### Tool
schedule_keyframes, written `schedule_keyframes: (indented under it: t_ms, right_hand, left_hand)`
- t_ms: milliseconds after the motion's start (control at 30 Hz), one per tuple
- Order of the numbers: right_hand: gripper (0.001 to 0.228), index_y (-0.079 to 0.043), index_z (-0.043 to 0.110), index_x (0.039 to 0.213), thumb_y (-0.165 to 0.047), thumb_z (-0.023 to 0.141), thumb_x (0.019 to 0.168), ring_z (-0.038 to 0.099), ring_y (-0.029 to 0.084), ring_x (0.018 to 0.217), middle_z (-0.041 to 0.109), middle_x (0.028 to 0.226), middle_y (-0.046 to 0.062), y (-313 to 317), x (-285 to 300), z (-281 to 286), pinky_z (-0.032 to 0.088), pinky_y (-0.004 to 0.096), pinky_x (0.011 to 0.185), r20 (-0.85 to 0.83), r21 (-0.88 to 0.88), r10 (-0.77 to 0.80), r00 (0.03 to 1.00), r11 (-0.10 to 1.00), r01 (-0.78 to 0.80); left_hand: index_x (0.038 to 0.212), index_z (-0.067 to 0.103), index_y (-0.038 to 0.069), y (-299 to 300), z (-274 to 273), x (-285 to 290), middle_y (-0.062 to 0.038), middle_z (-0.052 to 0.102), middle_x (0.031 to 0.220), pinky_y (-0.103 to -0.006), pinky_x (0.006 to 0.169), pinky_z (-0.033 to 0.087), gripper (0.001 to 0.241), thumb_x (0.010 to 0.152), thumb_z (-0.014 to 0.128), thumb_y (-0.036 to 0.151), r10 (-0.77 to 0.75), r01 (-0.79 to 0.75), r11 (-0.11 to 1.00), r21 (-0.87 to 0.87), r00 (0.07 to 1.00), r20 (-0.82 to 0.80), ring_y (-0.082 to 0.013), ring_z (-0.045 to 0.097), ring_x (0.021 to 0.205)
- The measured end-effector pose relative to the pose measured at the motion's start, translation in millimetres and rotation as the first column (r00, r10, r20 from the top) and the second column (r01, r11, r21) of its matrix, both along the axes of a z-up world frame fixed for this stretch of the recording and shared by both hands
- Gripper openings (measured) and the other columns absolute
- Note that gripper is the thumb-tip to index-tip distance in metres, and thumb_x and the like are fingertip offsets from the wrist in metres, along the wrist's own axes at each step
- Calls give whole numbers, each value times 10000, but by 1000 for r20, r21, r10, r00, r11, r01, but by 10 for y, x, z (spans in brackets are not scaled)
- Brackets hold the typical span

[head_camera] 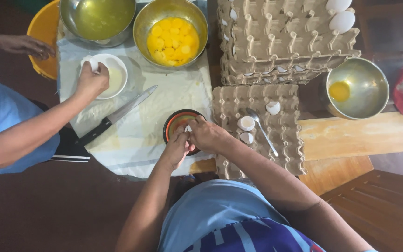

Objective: Multiple people cracking a large quantity of eggs from cartons into bowls for food preparation.

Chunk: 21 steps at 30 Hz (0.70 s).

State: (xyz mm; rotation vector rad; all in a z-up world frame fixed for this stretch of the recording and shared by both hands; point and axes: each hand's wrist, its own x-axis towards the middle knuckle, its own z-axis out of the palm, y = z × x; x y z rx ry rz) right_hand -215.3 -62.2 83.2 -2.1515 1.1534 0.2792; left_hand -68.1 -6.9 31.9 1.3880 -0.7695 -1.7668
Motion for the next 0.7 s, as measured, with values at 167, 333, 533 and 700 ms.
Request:
schedule_keyframes:
  t_ms: [167, 333, 533, 700]
  right_hand:
    - [409, -4, 512, 1228, -266, 331, 972, 724, 404, 1019, 551, 1214, 228, -37, 15, -109, 612, 450, 825, -33, -5, -12, 999, 1000, 12]
    - [428, 3, 513, 1255, -272, 343, 974, 728, 407, 1014, 555, 1211, 228, -57, 35, -183, 620, 442, 812, -42, -26, -18, 999, 1000, 17]
    - [469, -11, 446, 1373, -232, 322, 978, 730, 397, 1042, 552, 1258, 233, -105, 4, -219, 621, 441, 856, -22, -1, -63, 998, 998, 63]
    - [527, -15, 440, 1440, -242, 364, 971, 677, 476, 1102, 580, 1230, 257, -120, -98, -229, 592, 518, 911, 159, 9, -124, 980, 992, 124]
  left_hand:
    - [1491, 462, 58, -42, -17, -12, -63, 497, 775, -258, 604, 434, 560, 953, 445, 213, -10, 10, 1000, 4, 999, -40, -157, 524, 673]
    - [1484, 455, 30, -72, -44, -9, -69, 493, 772, -267, 606, 418, 566, 946, 446, 204, -9, 11, 1000, 15, 996, -86, -159, 506, 680]
    - [1523, 430, 39, -71, 114, -4, -72, 510, 844, -235, 659, 471, 621, 910, 476, 132, 80, -70, 996, 61, 979, -187, -134, 437, 712]
    - [1478, 456, 84, -89, -245, 88, -94, 582, 989, -245, 625, 402, 654, 826, 514, 92, 96, -76, 994, 82, 952, -289, -194, 554, 835]
